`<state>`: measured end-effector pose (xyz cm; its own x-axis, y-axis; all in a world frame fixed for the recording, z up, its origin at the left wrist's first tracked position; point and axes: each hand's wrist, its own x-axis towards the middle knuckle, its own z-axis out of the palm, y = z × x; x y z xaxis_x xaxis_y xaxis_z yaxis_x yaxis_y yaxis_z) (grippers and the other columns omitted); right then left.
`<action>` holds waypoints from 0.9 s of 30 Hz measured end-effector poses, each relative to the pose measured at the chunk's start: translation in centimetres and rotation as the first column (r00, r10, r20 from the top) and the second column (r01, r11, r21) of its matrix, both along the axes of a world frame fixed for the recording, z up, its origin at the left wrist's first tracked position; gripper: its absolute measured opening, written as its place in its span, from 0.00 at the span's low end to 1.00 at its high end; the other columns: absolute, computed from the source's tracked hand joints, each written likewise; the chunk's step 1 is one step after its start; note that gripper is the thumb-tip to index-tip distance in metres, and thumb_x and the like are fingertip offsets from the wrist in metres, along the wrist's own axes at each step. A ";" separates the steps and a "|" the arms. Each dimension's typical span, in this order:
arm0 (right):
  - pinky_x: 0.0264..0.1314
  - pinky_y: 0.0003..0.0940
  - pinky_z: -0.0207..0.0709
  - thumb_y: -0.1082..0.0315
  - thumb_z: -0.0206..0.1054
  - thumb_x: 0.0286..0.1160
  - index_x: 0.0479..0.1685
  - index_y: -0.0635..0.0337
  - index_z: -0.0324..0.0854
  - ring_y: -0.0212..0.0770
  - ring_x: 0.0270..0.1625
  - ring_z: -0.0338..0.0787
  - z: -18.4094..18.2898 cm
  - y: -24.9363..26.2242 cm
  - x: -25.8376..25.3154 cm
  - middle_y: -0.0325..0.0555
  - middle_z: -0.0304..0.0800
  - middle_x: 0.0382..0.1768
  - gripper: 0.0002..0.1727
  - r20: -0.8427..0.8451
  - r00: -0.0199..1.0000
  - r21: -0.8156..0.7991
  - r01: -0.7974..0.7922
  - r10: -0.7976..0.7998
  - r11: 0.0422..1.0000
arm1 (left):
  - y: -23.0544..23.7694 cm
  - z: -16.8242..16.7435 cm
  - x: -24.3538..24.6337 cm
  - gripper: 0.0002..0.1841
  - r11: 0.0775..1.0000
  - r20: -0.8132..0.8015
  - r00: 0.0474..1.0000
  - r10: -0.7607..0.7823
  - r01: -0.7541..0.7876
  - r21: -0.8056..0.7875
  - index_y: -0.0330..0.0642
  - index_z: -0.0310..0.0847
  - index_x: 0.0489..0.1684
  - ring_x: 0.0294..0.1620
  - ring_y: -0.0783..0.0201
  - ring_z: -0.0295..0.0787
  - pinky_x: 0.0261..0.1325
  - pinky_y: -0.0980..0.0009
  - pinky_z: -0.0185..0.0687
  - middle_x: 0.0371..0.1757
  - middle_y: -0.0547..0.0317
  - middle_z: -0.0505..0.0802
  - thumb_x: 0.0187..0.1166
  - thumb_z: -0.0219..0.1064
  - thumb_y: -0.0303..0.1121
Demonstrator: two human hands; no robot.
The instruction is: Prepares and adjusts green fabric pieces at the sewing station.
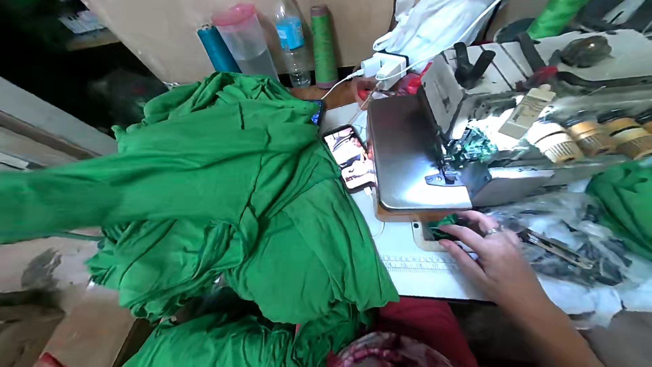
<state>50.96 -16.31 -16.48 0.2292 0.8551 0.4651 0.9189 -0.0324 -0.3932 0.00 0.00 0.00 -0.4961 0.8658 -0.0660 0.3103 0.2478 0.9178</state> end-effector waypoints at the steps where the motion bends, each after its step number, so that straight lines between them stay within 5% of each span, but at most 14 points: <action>1: 0.53 0.66 0.76 0.43 0.54 0.85 0.51 0.50 0.94 0.65 0.56 0.90 0.0 0.0 -0.1 0.65 0.87 0.66 0.26 0.012 1.000 -0.019 0.004 -0.004 1.000 | 1.6 -0.7 -0.2 0.07 0.998 -0.071 0.996 0.055 -0.053 0.037 0.20 0.72 0.46 0.33 0.74 0.81 0.44 0.80 0.79 0.33 0.56 0.84 0.87 0.51 0.18; 3: 0.54 0.69 0.75 0.42 0.52 0.84 0.54 0.52 0.93 0.67 0.58 0.91 0.2 0.1 -0.5 0.64 0.87 0.67 0.29 0.041 0.999 -0.068 0.009 -0.006 0.998 | 4.1 -3.8 -1.7 0.08 0.974 -0.159 0.986 -0.043 0.076 0.212 0.21 0.75 0.52 0.36 0.78 0.81 0.46 0.81 0.79 0.38 0.60 0.85 0.87 0.57 0.21; 4: 0.55 0.70 0.75 0.41 0.51 0.85 0.56 0.54 0.93 0.66 0.59 0.91 0.2 0.1 -0.7 0.62 0.87 0.68 0.31 0.053 0.999 -0.094 0.002 0.003 0.996 | 5.2 -6.8 -3.1 0.13 0.880 -0.247 0.949 -0.198 0.283 0.382 0.22 0.72 0.60 0.45 0.79 0.83 0.53 0.80 0.80 0.47 0.61 0.86 0.86 0.58 0.25; 5: 0.57 0.70 0.74 0.41 0.50 0.85 0.58 0.56 0.92 0.64 0.61 0.91 0.2 0.2 -0.7 0.60 0.88 0.68 0.32 0.063 0.998 -0.115 -0.006 0.014 0.993 | 6.2 -9.4 -3.8 0.19 0.719 -0.357 0.870 -0.340 0.485 0.497 0.16 0.73 0.64 0.52 0.73 0.87 0.57 0.74 0.83 0.55 0.52 0.90 0.84 0.62 0.28; 6: 0.59 0.70 0.74 0.42 0.50 0.86 0.59 0.59 0.91 0.63 0.62 0.91 0.2 0.2 -0.7 0.60 0.88 0.68 0.32 0.067 0.997 -0.126 -0.016 0.024 0.992 | 6.1 -10.2 -1.8 0.22 0.636 -0.419 0.805 -0.420 0.590 0.497 0.21 0.73 0.66 0.57 0.73 0.87 0.61 0.72 0.84 0.59 0.55 0.90 0.84 0.64 0.33; 8: 0.62 0.71 0.74 0.47 0.52 0.86 0.60 0.65 0.90 0.65 0.64 0.90 0.1 0.3 -0.7 0.62 0.89 0.66 0.31 0.047 0.998 -0.120 -0.042 0.048 0.992 | 2.6 -9.2 6.3 0.16 0.687 -0.372 0.794 -0.481 0.605 0.402 0.34 0.78 0.59 0.56 0.81 0.87 0.62 0.75 0.83 0.55 0.70 0.92 0.82 0.66 0.36; 11: 0.66 0.68 0.74 0.49 0.51 0.88 0.59 0.67 0.90 0.64 0.66 0.89 0.3 0.2 -0.3 0.62 0.90 0.64 0.30 0.004 0.997 -0.123 -0.073 0.074 0.990 | -0.5 -9.8 12.0 0.15 0.468 -0.524 0.524 -0.671 0.848 0.248 0.27 0.90 0.46 0.54 0.62 0.93 0.66 0.63 0.83 0.48 0.45 0.96 0.84 0.61 0.32; 13: 0.67 0.66 0.76 0.51 0.51 0.88 0.53 0.67 0.92 0.63 0.64 0.90 0.6 0.1 -0.3 0.62 0.92 0.60 0.29 -0.022 0.996 -0.120 -0.090 0.088 0.989 | -1.2 -10.5 14.1 0.15 0.296 -0.624 0.310 -0.717 0.946 0.131 0.36 0.93 0.46 0.60 0.53 0.94 0.69 0.55 0.82 0.52 0.47 0.97 0.86 0.58 0.31; 15: 0.65 0.65 0.77 0.52 0.50 0.88 0.47 0.65 0.93 0.62 0.61 0.92 0.8 -0.1 -0.3 0.60 0.94 0.56 0.29 -0.019 0.996 -0.135 -0.091 0.090 0.987 | -1.7 -11.0 15.9 0.14 0.285 -0.639 0.224 -0.736 0.958 0.008 0.38 0.90 0.57 0.68 0.48 0.90 0.73 0.51 0.79 0.61 0.47 0.94 0.83 0.59 0.29; 17: 0.60 0.68 0.77 0.51 0.48 0.88 0.43 0.63 0.95 0.64 0.58 0.92 0.8 -0.1 -0.2 0.57 0.96 0.52 0.31 0.028 0.998 -0.178 -0.056 0.062 0.983 | -1.7 -11.7 17.2 0.18 0.327 -0.648 0.230 -0.726 0.944 -0.032 0.40 0.86 0.65 0.70 0.42 0.87 0.72 0.48 0.79 0.67 0.43 0.90 0.78 0.60 0.28; 20: 0.50 0.71 0.72 0.44 0.42 0.89 0.39 0.60 0.95 0.72 0.52 0.89 1.4 0.3 0.0 0.58 0.96 0.43 0.37 0.133 0.991 -0.253 0.049 -0.015 0.966 | -1.5 -11.9 18.2 0.14 0.348 -0.653 0.265 -0.709 0.937 0.002 0.41 0.91 0.54 0.67 0.38 0.88 0.69 0.46 0.79 0.67 0.40 0.90 0.87 0.58 0.34; 24: 0.49 0.73 0.72 0.45 0.45 0.88 0.45 0.58 0.93 0.73 0.55 0.88 1.9 0.4 -0.1 0.62 0.93 0.49 0.33 0.129 0.991 -0.241 0.060 -0.030 0.969 | -1.2 -12.3 19.1 0.15 0.296 -0.658 0.295 -0.693 0.949 0.113 0.39 0.91 0.49 0.61 0.52 0.93 0.66 0.60 0.85 0.58 0.47 0.95 0.90 0.56 0.35; 27: 0.44 0.58 0.80 0.51 0.57 0.85 0.40 0.60 0.91 0.58 0.45 0.91 2.9 0.1 -1.8 0.55 0.92 0.40 0.23 0.017 0.999 -0.045 -0.031 0.032 0.999 | -1.0 -12.5 19.6 0.15 0.227 -0.664 0.275 -0.696 0.961 0.160 0.42 0.86 0.49 0.44 0.64 0.91 0.47 0.71 0.86 0.45 0.52 0.92 0.92 0.53 0.37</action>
